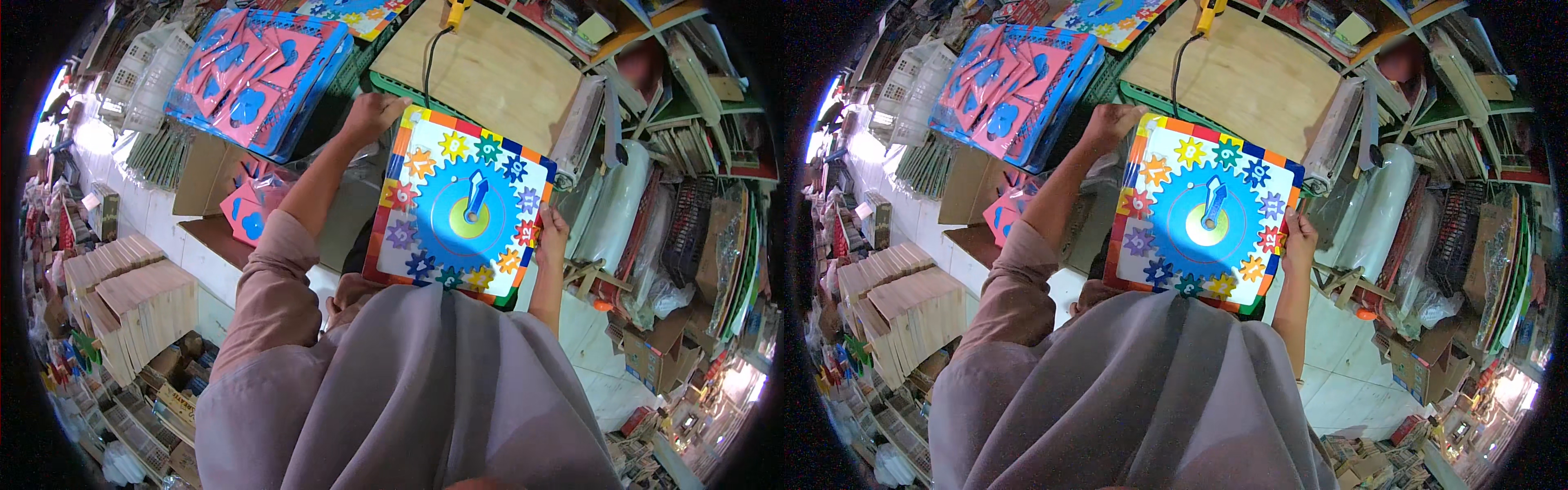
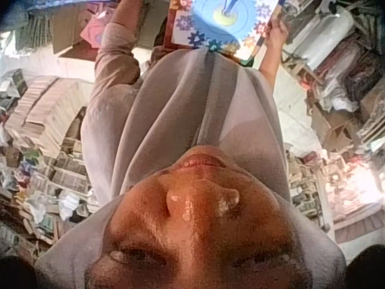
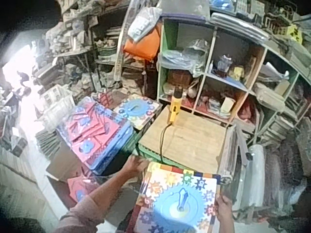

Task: Assembling and inspecting a colorful gear-based clock toy on a wooden base.

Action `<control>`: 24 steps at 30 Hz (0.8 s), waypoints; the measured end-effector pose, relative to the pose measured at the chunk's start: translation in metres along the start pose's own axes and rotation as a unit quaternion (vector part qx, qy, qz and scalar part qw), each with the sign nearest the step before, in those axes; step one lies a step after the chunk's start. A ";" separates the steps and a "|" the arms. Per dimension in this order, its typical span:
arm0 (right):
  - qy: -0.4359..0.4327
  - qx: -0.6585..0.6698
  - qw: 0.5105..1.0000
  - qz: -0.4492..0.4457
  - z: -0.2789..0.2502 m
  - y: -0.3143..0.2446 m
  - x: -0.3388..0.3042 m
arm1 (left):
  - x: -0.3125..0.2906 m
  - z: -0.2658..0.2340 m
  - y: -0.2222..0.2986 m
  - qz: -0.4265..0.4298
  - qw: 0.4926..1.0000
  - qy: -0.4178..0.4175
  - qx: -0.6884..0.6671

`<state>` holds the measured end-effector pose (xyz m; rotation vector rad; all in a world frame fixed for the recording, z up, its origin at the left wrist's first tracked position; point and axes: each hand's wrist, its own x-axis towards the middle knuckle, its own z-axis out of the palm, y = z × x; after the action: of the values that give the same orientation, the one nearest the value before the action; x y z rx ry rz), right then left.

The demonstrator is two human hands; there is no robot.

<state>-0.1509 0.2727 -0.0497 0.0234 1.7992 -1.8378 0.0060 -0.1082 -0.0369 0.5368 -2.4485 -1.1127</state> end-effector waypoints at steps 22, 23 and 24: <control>0.117 0.009 0.993 0.006 -0.032 -0.003 -0.019 | -0.147 -0.179 -0.090 -0.235 0.824 0.514 0.025; 0.112 0.010 0.994 0.012 -0.030 -0.005 -0.018 | -0.171 -0.210 -0.111 -0.224 0.811 0.533 0.093; 0.114 -0.004 0.993 0.009 -0.029 -0.007 -0.015 | -0.191 -0.238 -0.125 -0.227 0.790 0.526 0.217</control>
<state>-0.1514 0.3046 -0.0399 0.2547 1.9513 -1.8792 0.3086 -0.2376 -0.0262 1.4675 -1.5343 -0.1674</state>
